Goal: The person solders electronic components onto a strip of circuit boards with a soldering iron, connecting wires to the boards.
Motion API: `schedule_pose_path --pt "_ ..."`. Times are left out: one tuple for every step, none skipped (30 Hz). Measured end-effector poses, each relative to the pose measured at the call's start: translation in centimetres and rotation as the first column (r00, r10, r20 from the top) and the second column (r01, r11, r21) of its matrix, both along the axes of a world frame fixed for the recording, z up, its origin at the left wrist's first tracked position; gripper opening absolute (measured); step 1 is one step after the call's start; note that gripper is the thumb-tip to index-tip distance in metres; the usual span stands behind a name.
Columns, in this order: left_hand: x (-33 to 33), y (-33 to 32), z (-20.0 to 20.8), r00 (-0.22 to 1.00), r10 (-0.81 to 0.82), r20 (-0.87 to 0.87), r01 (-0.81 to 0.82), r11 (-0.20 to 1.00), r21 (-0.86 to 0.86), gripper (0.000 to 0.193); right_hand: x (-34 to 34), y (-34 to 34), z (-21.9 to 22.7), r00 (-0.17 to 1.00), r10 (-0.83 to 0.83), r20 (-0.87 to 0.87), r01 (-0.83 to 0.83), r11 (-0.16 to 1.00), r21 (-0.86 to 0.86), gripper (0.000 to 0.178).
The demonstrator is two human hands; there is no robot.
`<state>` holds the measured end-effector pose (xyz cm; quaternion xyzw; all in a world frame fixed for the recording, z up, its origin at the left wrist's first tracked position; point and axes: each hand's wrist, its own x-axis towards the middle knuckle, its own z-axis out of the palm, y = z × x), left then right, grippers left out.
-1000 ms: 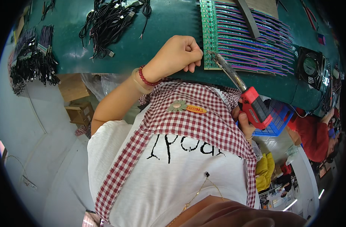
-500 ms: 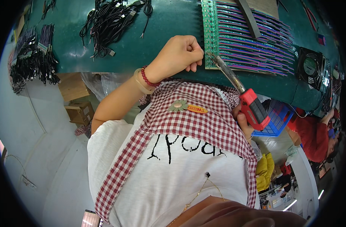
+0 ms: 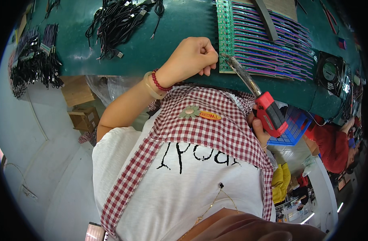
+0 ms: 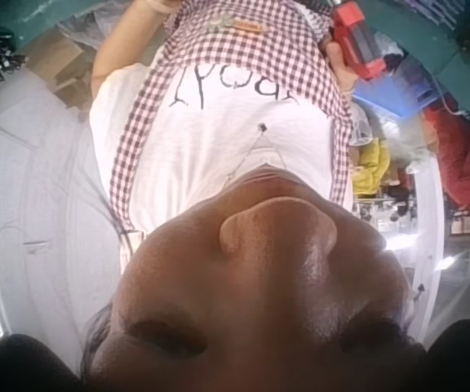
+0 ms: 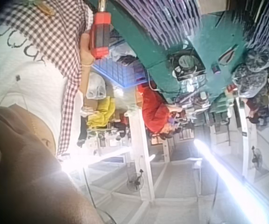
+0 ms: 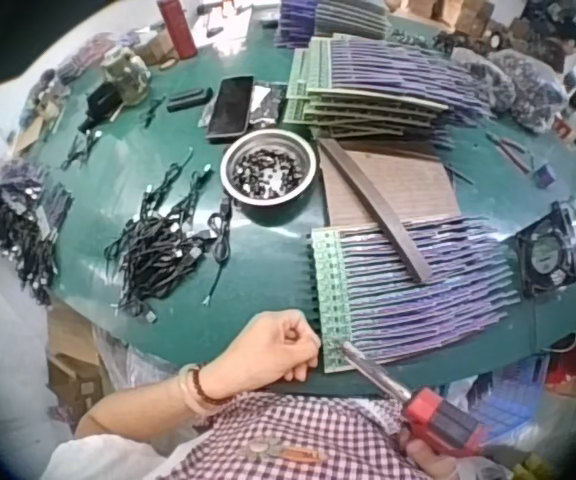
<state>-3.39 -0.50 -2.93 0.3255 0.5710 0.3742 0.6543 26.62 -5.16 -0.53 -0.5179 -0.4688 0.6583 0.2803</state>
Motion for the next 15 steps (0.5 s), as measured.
schedule_pose_path --pt "0.1 0.0 0.1 1.000 0.000 -0.010 0.000 1.000 0.003 0.013 0.1 0.0 0.0 1.000 0.004 -0.019 -0.004 1.000 -0.010 0.024" --pt "0.2 -0.1 0.1 1.000 0.005 -0.016 -0.005 1.000 0.001 0.013 0.2 0.1 -0.1 0.999 0.008 -0.039 -0.008 1.000 -0.021 0.024" --pt "0.0 0.0 0.0 1.000 0.001 -0.003 -0.001 1.000 0.004 0.013 0.1 -0.1 0.1 1.000 0.006 -0.030 -0.007 1.000 -0.020 0.024" --pt "-0.2 0.0 0.0 1.000 -0.003 0.010 0.003 1.000 0.008 0.014 0.0 -0.4 0.2 1.000 -0.023 0.000 0.023 1.000 -0.021 0.024" --pt "-0.4 0.1 -0.1 1.000 -0.005 0.021 0.005 1.000 0.009 0.014 -0.1 -0.6 0.4 0.998 -0.053 0.030 0.054 0.998 -0.021 0.024" --pt "-0.2 0.0 0.0 1.000 -0.003 0.011 0.003 1.000 0.006 0.014 0.1 -0.7 0.3 0.998 -0.051 0.022 0.052 0.998 -0.023 0.024" --pt "-0.1 -0.1 0.1 1.000 -0.001 0.003 0.001 1.000 0.004 0.014 0.4 -0.7 0.1 0.999 -0.042 0.025 0.043 0.999 -0.021 0.025" --pt "0.0 -0.1 0.0 1.000 0.001 -0.003 -0.001 1.000 0.003 0.014 0.6 -0.8 -0.1 0.999 -0.033 0.028 0.034 0.999 -0.018 0.026" --pt "0.1 -0.1 0.0 1.000 -0.002 -0.011 0.002 1.000 0.004 0.014 0.8 -0.8 -0.3 0.999 -0.032 0.023 0.032 0.999 -0.019 0.026" --pt "0.0 -0.1 -0.1 1.000 -0.007 -0.009 0.007 1.000 0.006 0.014 1.0 -0.7 -0.4 0.999 -0.025 0.021 0.025 0.999 -0.033 0.026" --pt "0.0 0.0 0.0 1.000 -0.008 -0.005 0.008 1.000 0.006 0.014 1.1 -0.7 -0.4 1.000 -0.018 0.019 0.019 0.999 -0.048 0.027" --pt "0.0 0.1 0.0 1.000 -0.013 -0.007 0.013 1.000 0.005 0.014 1.0 -0.7 -0.3 1.000 -0.018 0.020 0.019 0.999 -0.048 0.027" --pt "0.0 0.1 0.0 1.000 -0.019 -0.010 0.019 1.000 0.005 0.013 0.9 -0.7 -0.3 0.999 -0.021 0.039 0.021 1.000 -0.013 0.029" --pt "0.0 0.2 0.0 1.000 -0.020 -0.009 0.020 1.000 0.005 0.013 0.8 -0.8 -0.2 0.998 -0.025 0.058 0.024 0.999 0.021 0.030" --pt "-0.1 0.1 0.0 1.000 -0.015 -0.006 0.015 1.000 0.006 0.013 0.5 -0.6 -0.1 0.998 -0.020 0.057 0.019 1.000 0.021 0.030"
